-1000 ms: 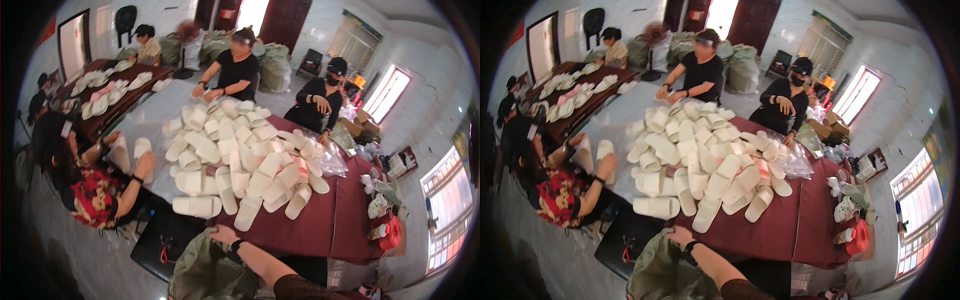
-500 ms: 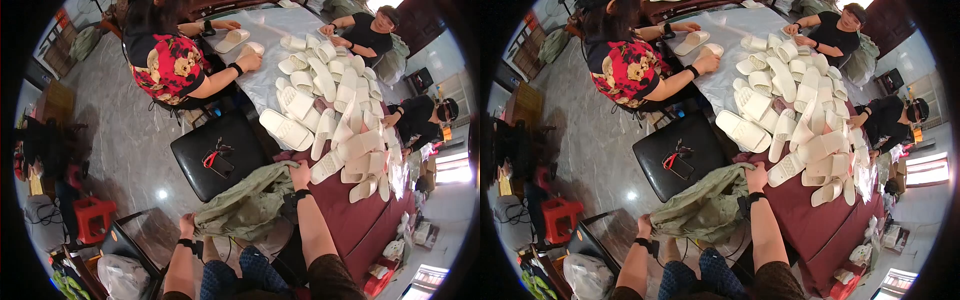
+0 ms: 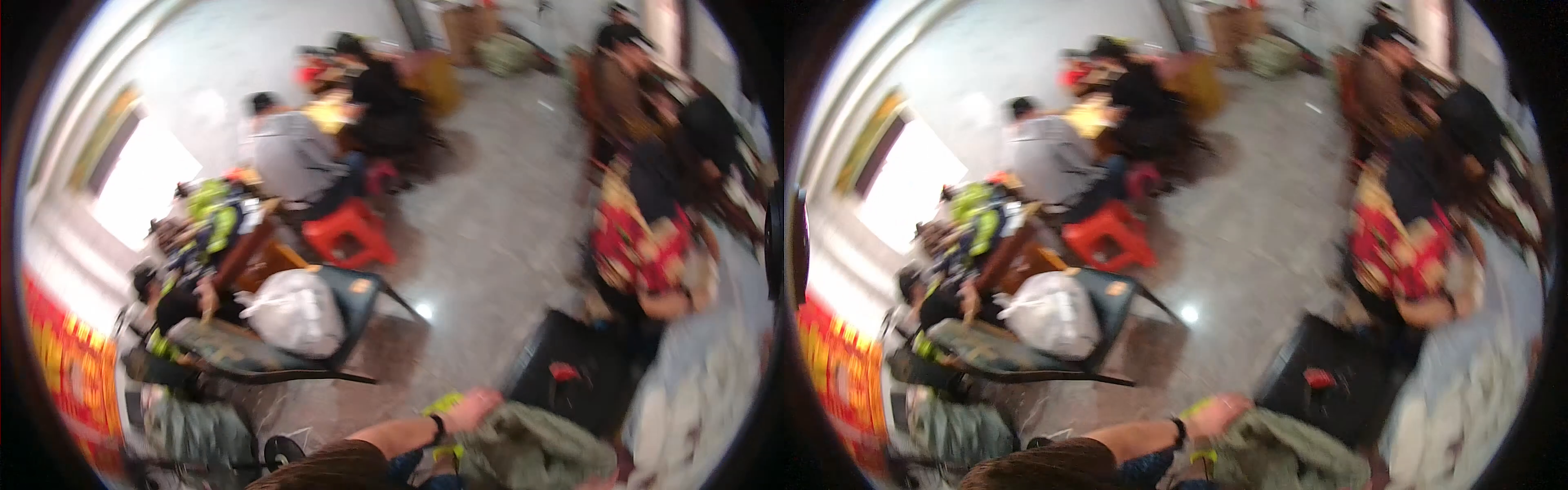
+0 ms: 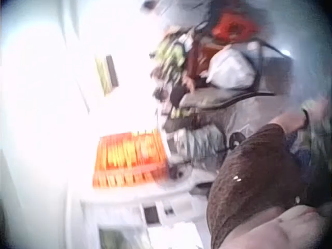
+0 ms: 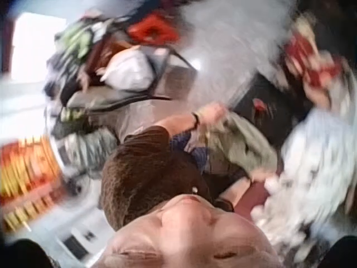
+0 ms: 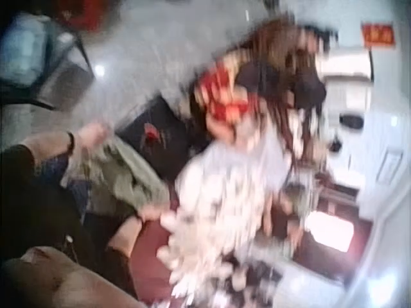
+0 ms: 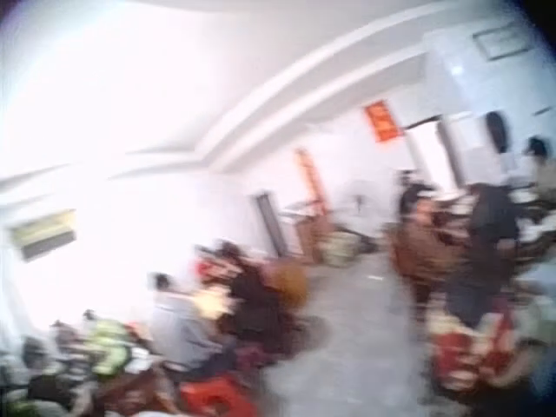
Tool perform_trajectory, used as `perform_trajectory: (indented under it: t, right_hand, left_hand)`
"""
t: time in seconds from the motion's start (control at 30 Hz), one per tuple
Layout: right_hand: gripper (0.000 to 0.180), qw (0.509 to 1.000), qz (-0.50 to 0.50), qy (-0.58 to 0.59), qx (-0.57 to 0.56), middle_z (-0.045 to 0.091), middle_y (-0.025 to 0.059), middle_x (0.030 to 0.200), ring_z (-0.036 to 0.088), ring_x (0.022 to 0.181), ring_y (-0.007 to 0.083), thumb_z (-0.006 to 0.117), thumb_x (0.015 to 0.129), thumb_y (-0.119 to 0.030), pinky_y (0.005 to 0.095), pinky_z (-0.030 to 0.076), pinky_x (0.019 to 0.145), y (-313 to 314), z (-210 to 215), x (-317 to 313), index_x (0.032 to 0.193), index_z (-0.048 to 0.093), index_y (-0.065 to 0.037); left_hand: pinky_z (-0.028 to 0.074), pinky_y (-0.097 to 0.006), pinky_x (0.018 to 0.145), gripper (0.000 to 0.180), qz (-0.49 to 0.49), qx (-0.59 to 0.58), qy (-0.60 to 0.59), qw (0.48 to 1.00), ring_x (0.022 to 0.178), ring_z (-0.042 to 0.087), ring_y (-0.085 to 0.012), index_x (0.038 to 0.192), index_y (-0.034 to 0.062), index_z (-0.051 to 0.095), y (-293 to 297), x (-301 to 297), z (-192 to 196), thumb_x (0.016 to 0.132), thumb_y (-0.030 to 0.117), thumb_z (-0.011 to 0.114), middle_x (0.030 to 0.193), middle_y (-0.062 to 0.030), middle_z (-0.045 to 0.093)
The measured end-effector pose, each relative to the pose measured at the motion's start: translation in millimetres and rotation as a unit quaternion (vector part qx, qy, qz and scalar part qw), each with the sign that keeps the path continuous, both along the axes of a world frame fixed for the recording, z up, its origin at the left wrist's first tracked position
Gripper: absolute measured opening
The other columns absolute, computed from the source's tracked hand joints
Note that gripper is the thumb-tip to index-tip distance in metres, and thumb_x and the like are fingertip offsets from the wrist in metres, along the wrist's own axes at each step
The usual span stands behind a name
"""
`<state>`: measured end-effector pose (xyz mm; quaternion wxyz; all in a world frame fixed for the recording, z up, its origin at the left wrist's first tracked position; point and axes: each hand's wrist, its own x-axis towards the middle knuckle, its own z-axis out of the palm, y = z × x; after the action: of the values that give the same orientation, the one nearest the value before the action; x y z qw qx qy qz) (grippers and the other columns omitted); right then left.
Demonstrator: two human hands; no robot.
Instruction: Packaging white slippers into individual plastic bags and placing them into a larger sack.
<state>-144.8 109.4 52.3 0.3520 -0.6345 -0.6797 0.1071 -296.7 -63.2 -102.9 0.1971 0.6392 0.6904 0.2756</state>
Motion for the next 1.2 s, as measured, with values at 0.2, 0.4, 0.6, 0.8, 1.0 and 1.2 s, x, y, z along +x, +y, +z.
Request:
perform_trajectory:
  t: [0.2, 0.4, 0.6, 0.8, 1.0, 1.2]
  right_hand:
    - [0.031, 0.971, 0.083, 0.166, -0.15, 0.056, 0.011, 0.106, 0.055, 0.094, 0.0253, 0.046, 0.096, -0.024, 0.0382, 0.045, 0.086, -116.7, 210.1, -153.9, 0.118, 0.055, -0.005]
    - [0.04, 0.922, -0.014, 0.225, -0.315, 0.049, 0.0126, 0.12, 0.05, 0.104, 0.0297, 0.05, 0.094, -0.03, 0.0416, 0.042, 0.091, -101.4, 124.9, -82.6, 0.128, 0.048, -0.008]
    - [0.053, 0.821, -0.063, 0.289, -0.487, 0.042, 0.0143, 0.134, 0.045, 0.114, 0.0341, 0.055, 0.093, -0.036, 0.0451, 0.039, 0.096, -100.8, 25.1, 1.7, 0.137, 0.042, -0.01]
    - [0.058, 0.759, -0.079, 0.304, -0.57, 0.04, 0.0149, 0.14, 0.043, 0.118, 0.0359, 0.057, 0.092, -0.04, 0.0466, 0.038, 0.097, -34.2, -229.9, 243.9, 0.14, 0.04, -0.011]
    - [0.044, 0.774, 0.037, 0.2, -0.6, 0.05, 0.0127, 0.119, 0.048, 0.101, 0.0304, 0.055, 0.093, -0.038, 0.0431, 0.041, 0.086, -76.2, -177.3, 192.8, 0.124, 0.05, -0.007]
    - [0.037, 0.771, 0.158, 0.1, -0.609, 0.061, 0.0105, 0.099, 0.053, 0.085, 0.0248, 0.053, 0.094, -0.036, 0.0396, 0.043, 0.075, -27.7, -230.3, 172.9, 0.109, 0.06, -0.002]
  left_hand:
    - [0.04, -0.042, 0.1, 0.062, 0.178, -0.134, -0.287, 0.932, 0.121, 0.046, -0.0375, 0.142, 0.0093, 0.033, -55.4, 19.5, -28.1, 0.082, 0.012, 0.048, 0.132, -0.0216, 0.046]
    - [0.042, -0.042, 0.098, 0.073, 0.159, -0.212, -0.358, 0.895, 0.119, 0.051, -0.0378, 0.143, 0.0104, 0.03, -25.3, 28.3, -57.2, 0.08, 0.034, 0.056, 0.131, -0.0206, 0.051]
    - [0.046, -0.044, 0.092, 0.069, 0.227, -0.319, -0.293, 0.872, 0.106, 0.06, -0.0362, 0.132, 0.0124, 0.05, -49.4, 18.8, -72.2, 0.077, 0.054, 0.058, 0.111, -0.0209, 0.065]
    - [0.048, -0.047, 0.088, 0.073, 0.202, -0.387, -0.113, 0.893, 0.102, 0.059, -0.0401, 0.124, 0.0096, 0.056, -69.3, 25.7, -43.5, 0.075, 0.064, 0.057, 0.111, -0.0183, 0.064]
    - [0.047, -0.046, 0.09, 0.067, 0.221, -0.325, -0.21, 0.895, 0.103, 0.06, -0.0385, 0.122, 0.0042, 0.056, -121.8, -6.0, -16.0, 0.079, 0.055, 0.059, 0.112, -0.0221, 0.063]
    - [0.048, -0.044, 0.083, 0.05, 0.38, -0.207, -0.267, 0.861, 0.094, 0.063, -0.0357, 0.096, -0.0001, 0.068, -183.9, -32.0, 17.5, 0.078, 0.046, 0.061, 0.095, -0.0205, 0.068]
